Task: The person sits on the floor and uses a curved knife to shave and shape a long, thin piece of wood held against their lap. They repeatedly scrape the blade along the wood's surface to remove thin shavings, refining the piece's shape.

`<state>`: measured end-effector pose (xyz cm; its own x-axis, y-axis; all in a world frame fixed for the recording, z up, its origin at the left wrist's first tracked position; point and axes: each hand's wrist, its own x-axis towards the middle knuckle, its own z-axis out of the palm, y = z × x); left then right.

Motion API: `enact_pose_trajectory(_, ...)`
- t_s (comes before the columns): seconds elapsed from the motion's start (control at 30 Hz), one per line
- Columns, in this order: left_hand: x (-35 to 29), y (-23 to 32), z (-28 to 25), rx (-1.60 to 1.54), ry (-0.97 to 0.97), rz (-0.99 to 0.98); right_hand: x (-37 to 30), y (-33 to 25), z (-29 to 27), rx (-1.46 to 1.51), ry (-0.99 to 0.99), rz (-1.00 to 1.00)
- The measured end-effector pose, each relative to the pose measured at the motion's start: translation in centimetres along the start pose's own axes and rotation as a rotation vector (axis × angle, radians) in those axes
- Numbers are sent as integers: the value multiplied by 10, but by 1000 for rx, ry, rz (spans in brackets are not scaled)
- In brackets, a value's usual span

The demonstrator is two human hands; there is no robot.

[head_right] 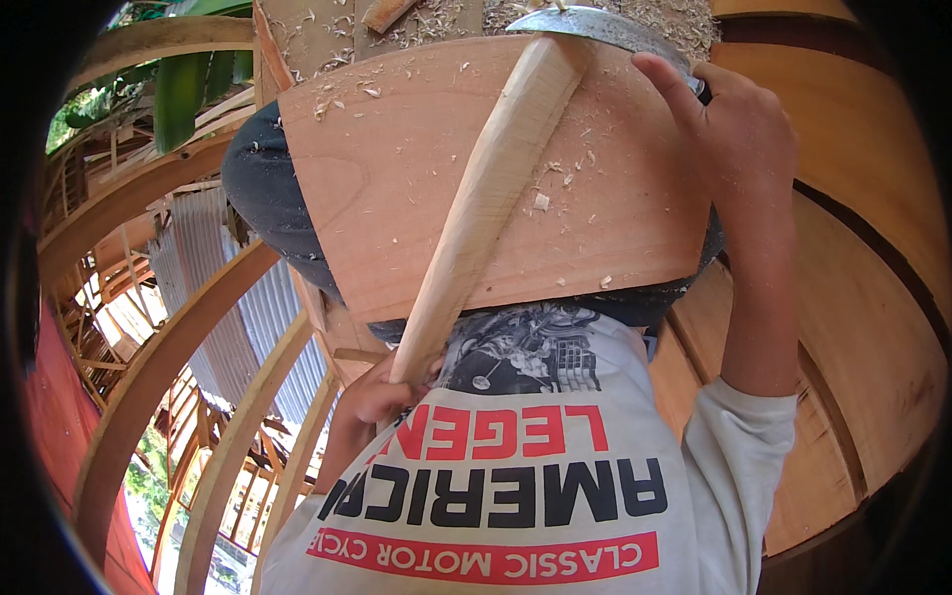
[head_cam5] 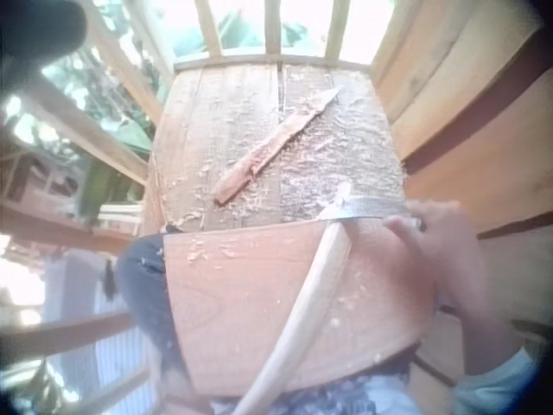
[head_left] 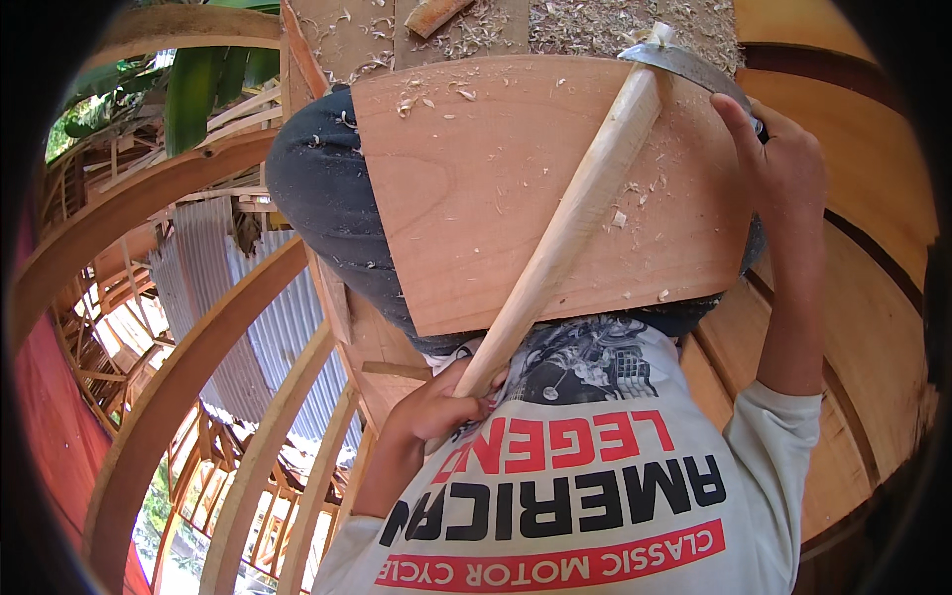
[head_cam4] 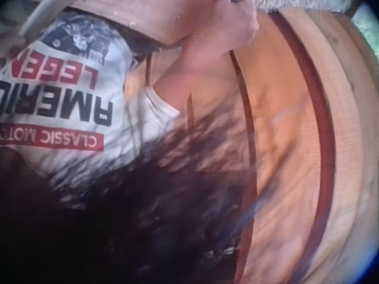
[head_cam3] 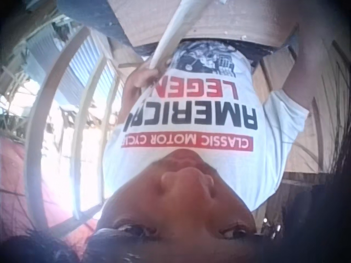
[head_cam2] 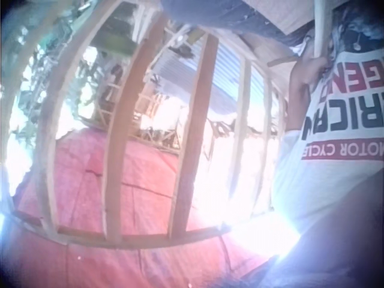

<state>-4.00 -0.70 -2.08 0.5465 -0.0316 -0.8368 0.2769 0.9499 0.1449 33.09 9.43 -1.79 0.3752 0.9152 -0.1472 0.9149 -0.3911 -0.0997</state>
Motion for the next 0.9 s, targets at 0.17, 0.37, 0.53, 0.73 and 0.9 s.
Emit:
enact_pose_trajectory(0.17, 3, -10, -6, -1, -13, 65, -9, -12, 7, 99, 87, -55)
enact_pose_trajectory(0.37, 9, -14, -20, 58, -106, 119, -37, -50, -1, 60, -48, -284)
enact_pose_trajectory(0.53, 5, -14, -26, 110, -119, 131, 42, 48, -2, 61, -16, 184)
enact_pose_trajectory(0.73, 7, -9, -27, 39, -57, 70, -29, -39, -11, 387, -5, -62)
enact_pose_trajectory(0.9, 0, -3, -32, 30, -90, 99, -25, -42, 8, 81, -76, -160)
